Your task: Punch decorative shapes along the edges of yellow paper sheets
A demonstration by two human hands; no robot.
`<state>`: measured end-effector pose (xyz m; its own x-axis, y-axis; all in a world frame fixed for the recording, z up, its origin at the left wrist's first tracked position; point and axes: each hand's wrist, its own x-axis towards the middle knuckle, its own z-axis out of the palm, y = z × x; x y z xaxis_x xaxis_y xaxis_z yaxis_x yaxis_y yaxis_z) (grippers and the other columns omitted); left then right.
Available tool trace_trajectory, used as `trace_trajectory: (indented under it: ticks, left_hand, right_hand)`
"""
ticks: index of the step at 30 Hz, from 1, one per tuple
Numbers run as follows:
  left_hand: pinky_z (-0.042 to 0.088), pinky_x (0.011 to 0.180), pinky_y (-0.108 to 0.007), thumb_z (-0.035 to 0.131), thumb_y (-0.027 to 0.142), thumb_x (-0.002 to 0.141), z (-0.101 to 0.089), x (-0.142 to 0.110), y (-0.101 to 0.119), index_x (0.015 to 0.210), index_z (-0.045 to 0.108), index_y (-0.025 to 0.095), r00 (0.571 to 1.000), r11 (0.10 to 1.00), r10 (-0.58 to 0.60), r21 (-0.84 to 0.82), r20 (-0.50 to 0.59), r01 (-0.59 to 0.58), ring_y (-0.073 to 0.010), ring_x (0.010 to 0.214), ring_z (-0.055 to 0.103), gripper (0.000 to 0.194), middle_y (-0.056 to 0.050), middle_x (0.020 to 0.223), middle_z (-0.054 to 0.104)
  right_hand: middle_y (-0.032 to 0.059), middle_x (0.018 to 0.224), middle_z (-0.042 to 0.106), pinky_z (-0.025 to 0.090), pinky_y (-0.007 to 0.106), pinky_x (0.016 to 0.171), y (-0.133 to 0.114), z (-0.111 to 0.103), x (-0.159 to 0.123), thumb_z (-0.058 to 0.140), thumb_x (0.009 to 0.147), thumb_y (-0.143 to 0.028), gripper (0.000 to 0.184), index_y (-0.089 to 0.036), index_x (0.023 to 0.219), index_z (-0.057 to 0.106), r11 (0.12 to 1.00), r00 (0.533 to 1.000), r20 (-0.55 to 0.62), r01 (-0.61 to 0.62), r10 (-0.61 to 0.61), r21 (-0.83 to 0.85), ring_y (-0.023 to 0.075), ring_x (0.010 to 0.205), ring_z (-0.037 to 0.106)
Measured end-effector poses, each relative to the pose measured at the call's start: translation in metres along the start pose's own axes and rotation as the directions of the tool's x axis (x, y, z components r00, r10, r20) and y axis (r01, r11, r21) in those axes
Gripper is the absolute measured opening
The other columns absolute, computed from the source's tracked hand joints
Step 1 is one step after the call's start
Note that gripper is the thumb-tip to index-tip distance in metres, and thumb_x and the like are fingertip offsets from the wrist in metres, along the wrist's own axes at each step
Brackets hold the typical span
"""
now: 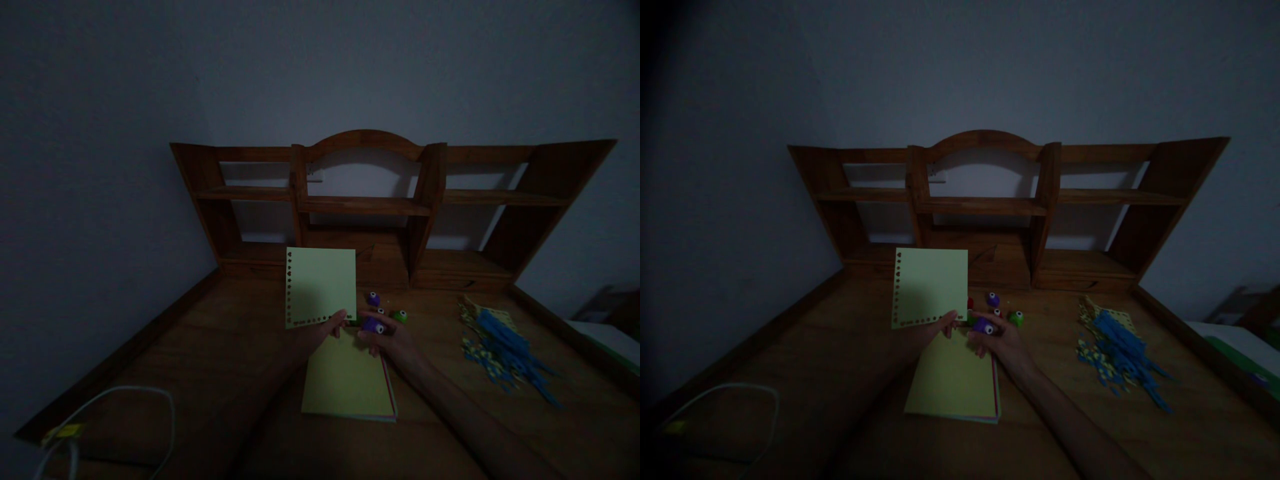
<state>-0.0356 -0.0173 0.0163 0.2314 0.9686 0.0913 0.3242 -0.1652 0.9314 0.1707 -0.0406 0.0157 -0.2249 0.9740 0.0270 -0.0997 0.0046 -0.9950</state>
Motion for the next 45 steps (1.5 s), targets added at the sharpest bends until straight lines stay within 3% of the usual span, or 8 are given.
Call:
trace_trajectory:
  ticks: [6,13,18,24,28,38,45]
  left_hand:
    - [0.041,0.074,-0.031,0.045,0.059,0.082,0.001,0.002,-0.003,0.06,0.054,0.02,0.998,0.997,-0.066,0.051,0.012,0.065,-0.0181,0.066,0.055,0.046,-0.001,0.066,0.058]
    - [0.038,0.069,-0.03,0.046,0.058,0.081,0.002,0.001,0.005,0.058,0.055,0.019,0.999,0.997,-0.046,0.07,0.021,0.045,-0.0168,0.064,0.052,0.046,0.0,0.064,0.057]
    - [0.038,0.069,-0.031,0.043,0.06,0.082,-0.003,-0.004,0.012,0.056,0.053,0.019,0.999,0.985,-0.043,0.165,0.02,0.039,-0.0176,0.064,0.053,0.05,0.0,0.062,0.057]
    - [0.043,0.075,-0.033,0.048,0.061,0.078,-0.003,-0.006,0.017,0.053,0.056,0.019,0.997,0.993,-0.069,0.092,-0.039,0.072,-0.0215,0.075,0.06,0.049,-0.005,0.075,0.067]
    - [0.046,0.071,-0.033,0.052,0.058,0.076,-0.002,-0.004,0.017,0.058,0.063,0.018,0.997,0.996,-0.078,0.034,-0.008,0.078,-0.0219,0.071,0.063,0.045,-0.006,0.071,0.068]
    - [0.047,0.07,-0.031,0.054,0.057,0.076,0.001,0.002,0.012,0.053,0.06,0.018,0.993,0.995,-0.097,0.026,-0.073,0.099,-0.0202,0.067,0.063,0.046,-0.004,0.063,0.066]
    - [0.046,0.077,-0.032,0.048,0.055,0.082,-0.002,-0.002,0.013,0.069,0.068,0.02,0.998,0.998,-0.035,0.056,-0.057,0.038,-0.0211,0.075,0.063,0.042,-0.003,0.076,0.07]
  right_hand:
    - [0.0028,0.079,0.068,0.05,0.026,0.059,0.009,0.0,0.002,0.084,0.062,-0.031,0.061,-0.018,0.118,0.062,0.995,0.999,-0.024,0.025,-0.022,0.092,0.0128,0.059,0.06]
    - [0.0092,0.095,0.066,0.055,0.034,0.067,0.014,-0.002,0.006,0.074,0.073,-0.04,0.042,-0.016,0.107,0.066,0.949,0.999,0.026,-0.032,0.025,0.314,0.0173,0.064,0.065]
    - [0.0073,0.096,0.066,0.054,0.032,0.07,0.008,0.001,0.003,0.076,0.073,-0.038,0.054,-0.021,0.122,0.058,0.968,0.999,0.015,0.032,-0.037,0.248,0.0154,0.069,0.065]
    - [0.0057,0.091,0.067,0.055,0.033,0.07,0.007,0.002,0.004,0.083,0.062,-0.039,0.042,-0.019,0.095,0.066,0.988,0.995,-0.074,0.075,-0.066,0.131,0.0184,0.071,0.065]
    - [0.0073,0.094,0.068,0.054,0.038,0.075,0.008,-0.001,0.006,0.086,0.055,-0.042,0.052,-0.019,0.097,0.066,0.994,0.99,-0.129,0.063,-0.051,0.087,0.0234,0.08,0.065]
    - [0.005,0.093,0.069,0.052,0.032,0.069,0.003,0.001,0.002,0.083,0.06,-0.035,0.045,-0.021,0.099,0.068,0.995,0.994,-0.064,0.093,-0.092,0.02,0.0178,0.071,0.063]
    - [0.0035,0.079,0.069,0.05,0.032,0.066,0.003,-0.001,0.001,0.082,0.062,-0.037,0.053,-0.022,0.11,0.066,0.996,0.993,-0.082,0.079,-0.081,-0.03,0.0193,0.07,0.063]
